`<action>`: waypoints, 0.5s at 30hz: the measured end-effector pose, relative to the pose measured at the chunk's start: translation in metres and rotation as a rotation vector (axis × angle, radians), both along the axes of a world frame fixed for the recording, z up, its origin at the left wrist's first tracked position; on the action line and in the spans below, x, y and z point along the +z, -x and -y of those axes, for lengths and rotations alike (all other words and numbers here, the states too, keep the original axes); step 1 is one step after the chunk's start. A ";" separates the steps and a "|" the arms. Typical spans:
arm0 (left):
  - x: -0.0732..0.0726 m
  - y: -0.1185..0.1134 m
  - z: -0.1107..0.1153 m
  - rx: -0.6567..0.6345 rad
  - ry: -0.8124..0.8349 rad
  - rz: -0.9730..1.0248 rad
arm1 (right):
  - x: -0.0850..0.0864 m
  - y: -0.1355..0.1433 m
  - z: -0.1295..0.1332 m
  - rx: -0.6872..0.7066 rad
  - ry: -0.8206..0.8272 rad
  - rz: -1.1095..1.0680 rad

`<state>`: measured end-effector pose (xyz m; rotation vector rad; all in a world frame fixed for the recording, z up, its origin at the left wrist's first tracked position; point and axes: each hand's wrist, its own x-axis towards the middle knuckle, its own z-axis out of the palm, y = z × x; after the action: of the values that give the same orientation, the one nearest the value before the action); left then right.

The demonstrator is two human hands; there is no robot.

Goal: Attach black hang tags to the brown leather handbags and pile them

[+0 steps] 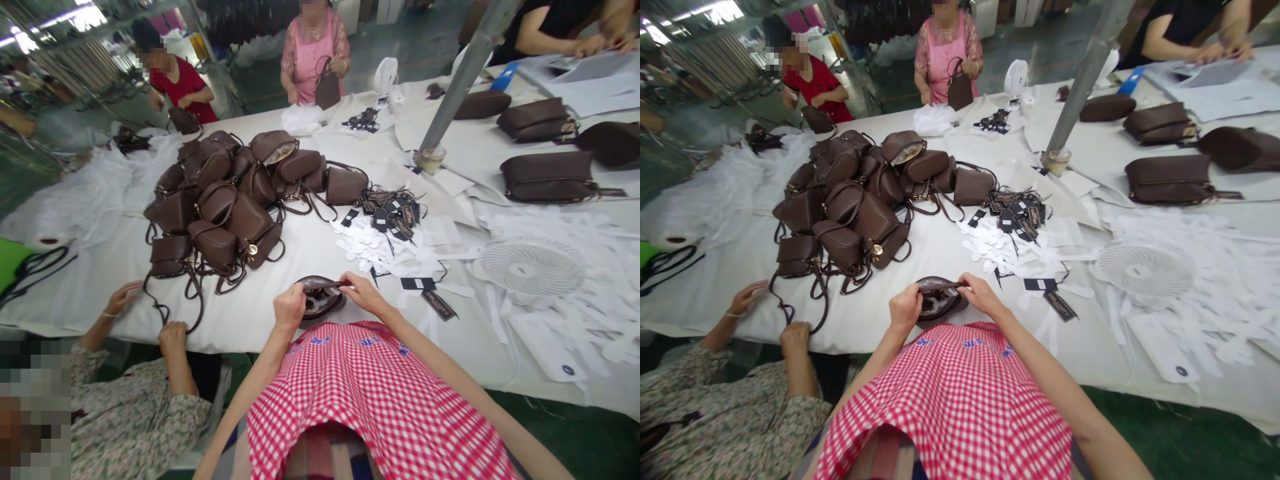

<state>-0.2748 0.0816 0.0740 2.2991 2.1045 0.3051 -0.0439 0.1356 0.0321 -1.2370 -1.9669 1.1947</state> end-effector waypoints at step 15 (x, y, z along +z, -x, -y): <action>0.007 -0.040 0.002 -0.614 0.104 0.280 | -0.001 0.001 0.005 0.019 0.056 -0.068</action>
<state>-0.2349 0.0800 0.0806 2.5101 1.1878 0.4473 -0.0449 0.1307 0.0316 -1.1916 -1.9120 1.2928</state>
